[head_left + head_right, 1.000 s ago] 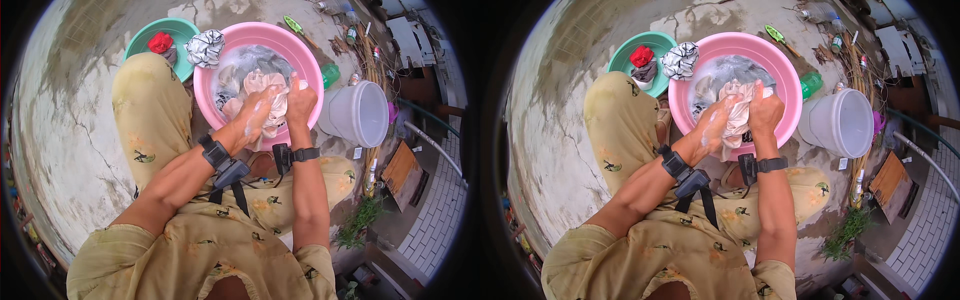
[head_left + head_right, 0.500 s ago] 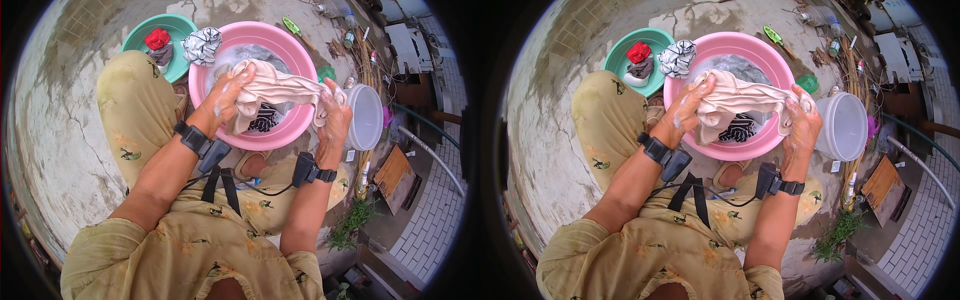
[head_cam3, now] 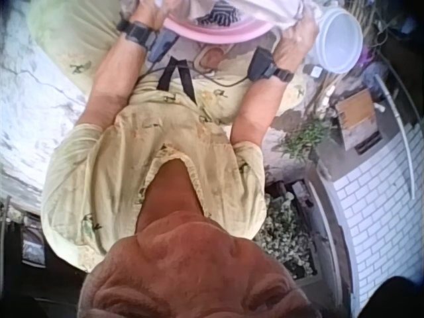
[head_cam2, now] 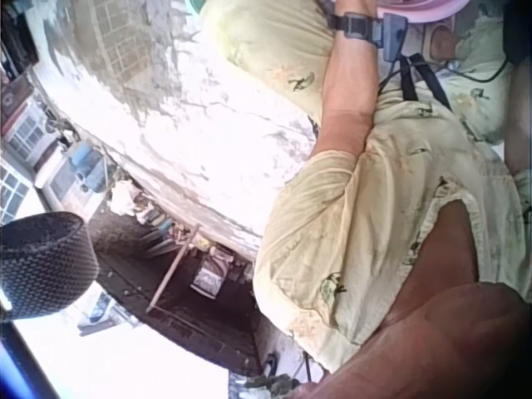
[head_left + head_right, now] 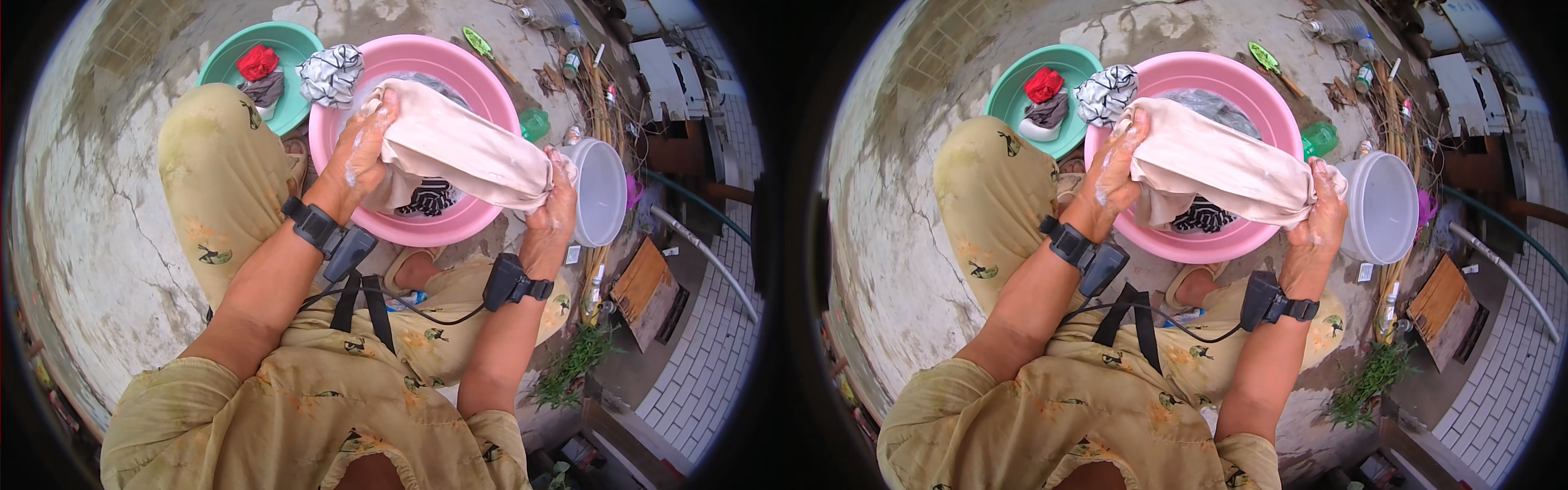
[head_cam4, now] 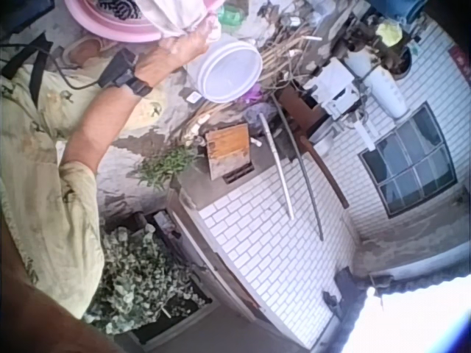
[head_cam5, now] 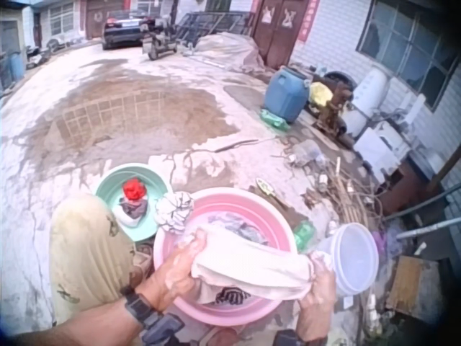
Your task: Washing a beige garment by hand in a pink basin with soapy water
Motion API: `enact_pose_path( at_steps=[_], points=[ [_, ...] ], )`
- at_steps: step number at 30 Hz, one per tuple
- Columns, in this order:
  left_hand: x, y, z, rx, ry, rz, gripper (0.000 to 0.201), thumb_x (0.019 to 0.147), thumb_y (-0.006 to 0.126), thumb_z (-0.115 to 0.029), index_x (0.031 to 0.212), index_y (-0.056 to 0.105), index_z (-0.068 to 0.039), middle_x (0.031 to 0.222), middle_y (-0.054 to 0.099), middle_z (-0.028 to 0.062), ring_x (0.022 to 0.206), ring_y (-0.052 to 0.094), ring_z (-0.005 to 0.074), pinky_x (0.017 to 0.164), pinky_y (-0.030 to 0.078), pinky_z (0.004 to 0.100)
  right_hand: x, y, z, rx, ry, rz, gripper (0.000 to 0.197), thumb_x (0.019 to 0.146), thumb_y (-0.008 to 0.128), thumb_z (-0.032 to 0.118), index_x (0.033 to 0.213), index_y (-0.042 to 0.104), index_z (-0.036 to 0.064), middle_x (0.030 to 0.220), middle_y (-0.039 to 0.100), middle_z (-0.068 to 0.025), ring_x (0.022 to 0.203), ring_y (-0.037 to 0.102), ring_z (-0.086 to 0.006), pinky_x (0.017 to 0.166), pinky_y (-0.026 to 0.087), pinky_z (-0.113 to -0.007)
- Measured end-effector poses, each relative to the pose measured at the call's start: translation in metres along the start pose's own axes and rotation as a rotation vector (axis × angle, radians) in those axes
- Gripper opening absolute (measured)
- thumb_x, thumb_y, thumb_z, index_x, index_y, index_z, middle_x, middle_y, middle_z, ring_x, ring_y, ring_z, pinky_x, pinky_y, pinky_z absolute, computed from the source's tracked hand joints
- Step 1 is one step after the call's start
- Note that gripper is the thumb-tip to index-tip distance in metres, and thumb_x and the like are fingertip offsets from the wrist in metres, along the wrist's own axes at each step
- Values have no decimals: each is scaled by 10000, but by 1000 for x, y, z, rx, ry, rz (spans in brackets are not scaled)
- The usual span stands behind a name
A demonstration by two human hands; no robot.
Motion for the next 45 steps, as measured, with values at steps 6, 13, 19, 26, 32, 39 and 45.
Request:
enact_pose_path(
  at_steps=[6,13,19,26,32,39,45],
  points=[
    [-1,4,5,-93,-97,37,373,891,592,-338,1148,520,-77,1100,583,51,1014,571,170,902,465,321,3,-3,-6,79,51,4,99,857,617,67,917,596,-9,885,644,-107,794,631,-200,740,548,-354],
    [-5,11,6,-87,-147,72,462,898,549,-409,1208,491,-72,1160,572,75,1064,561,195,923,456,345,-1,1,-8,44,75,68,114,870,619,109,881,604,-4,860,641,-109,745,628,-197,686,551,-347],
    [-4,8,2,-92,-165,61,507,905,509,-456,1239,473,-76,1189,563,71,1080,556,203,939,446,359,-14,19,0,-135,35,40,200,794,698,60,947,605,-28,872,631,-89,799,617,-177,738,524,-296],
    [-7,11,-14,-82,-91,114,504,822,695,-260,1225,483,-42,1169,573,90,1054,570,203,914,470,358,-18,11,5,-719,-7,77,338,703,708,-46,1011,570,-61,898,612,-87,780,606,-165,712,502,-283],
    [-16,14,7,204,-325,212,541,696,763,-13,1170,505,25,1096,595,122,965,607,209,857,505,333,-17,14,12,-285,-103,47,174,808,628,-3,971,574,-23,873,607,-70,750,605,-150,688,507,-296],
    [-20,-7,33,366,-544,233,399,745,750,-95,1075,565,34,935,636,90,784,630,163,644,522,270,-21,14,12,144,88,174,158,870,591,36,1025,569,15,954,624,-103,909,609,-211,819,521,-340],
    [3,-18,21,-26,-243,86,293,855,647,-138,1100,551,-9,995,617,76,853,616,163,711,534,290,-34,34,19,-82,48,286,266,788,622,-61,1042,557,-14,970,616,-117,909,610,-216,840,510,-331]
  ],
)
Point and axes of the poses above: each hand's wrist, its own x-axis towards the middle knuckle, its own y-axis out of the palm, z = x × y, the point moved 8 cm from there along x, towards the middle knuckle
